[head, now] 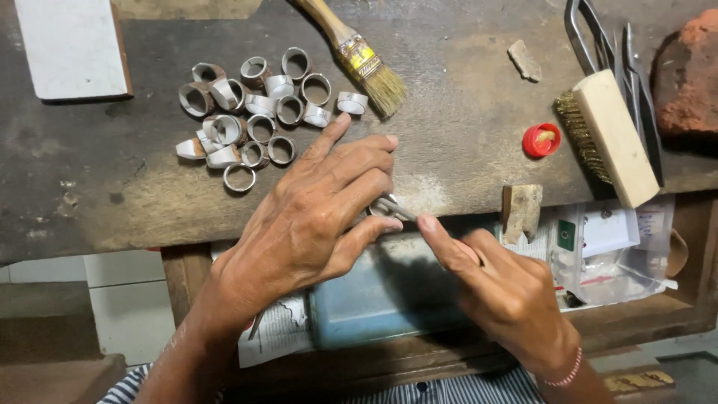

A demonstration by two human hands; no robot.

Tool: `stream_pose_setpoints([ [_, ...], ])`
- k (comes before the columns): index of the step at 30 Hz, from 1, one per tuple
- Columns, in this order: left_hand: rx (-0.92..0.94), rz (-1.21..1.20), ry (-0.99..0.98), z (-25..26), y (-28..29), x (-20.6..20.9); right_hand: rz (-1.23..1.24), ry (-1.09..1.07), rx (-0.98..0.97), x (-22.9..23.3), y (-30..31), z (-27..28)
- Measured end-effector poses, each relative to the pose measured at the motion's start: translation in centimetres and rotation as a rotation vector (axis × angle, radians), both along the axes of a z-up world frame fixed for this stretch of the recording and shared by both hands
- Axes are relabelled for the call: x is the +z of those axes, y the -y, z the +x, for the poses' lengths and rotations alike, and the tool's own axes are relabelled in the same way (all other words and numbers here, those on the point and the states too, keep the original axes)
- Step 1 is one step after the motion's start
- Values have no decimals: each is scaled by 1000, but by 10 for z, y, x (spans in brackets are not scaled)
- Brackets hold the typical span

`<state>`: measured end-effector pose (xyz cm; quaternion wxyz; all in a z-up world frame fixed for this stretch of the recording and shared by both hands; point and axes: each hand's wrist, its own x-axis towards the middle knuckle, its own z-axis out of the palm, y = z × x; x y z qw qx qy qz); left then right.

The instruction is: The person is using a needle file to smooth and shape the edges of a metal ring at a jewelry workbench.

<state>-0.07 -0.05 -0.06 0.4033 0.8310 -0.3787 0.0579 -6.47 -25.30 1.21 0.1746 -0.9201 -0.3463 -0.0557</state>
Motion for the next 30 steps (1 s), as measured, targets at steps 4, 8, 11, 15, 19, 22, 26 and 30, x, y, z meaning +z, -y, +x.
stream_pose_setpoints([
  [4, 13, -4, -9, -1, 1, -1, 17, 15, -14, -5, -10, 10],
  [8, -13, -18, -37, -1, -3, -1, 18, 51, -21, -12, -10, 11],
  [11, -25, -40, -45, 0, -2, 0, 46, 78, 0, -9, -11, 13],
  [15, -14, -35, -44, 0, -2, 0, 50, 91, -24, 1, -4, -3],
  [19, -11, -35, -61, 0, -2, 2, -26, 118, -59, -1, -2, -9],
  [22, -7, -28, -42, 0, 0, 3, -3, 101, 24, -6, -11, 4],
  [26, -15, -38, -41, 0, 0, 3, -10, 127, -22, -1, -19, 14],
  [30, 1, -52, -34, -1, -2, 1, 28, 63, -16, 5, -7, -2],
])
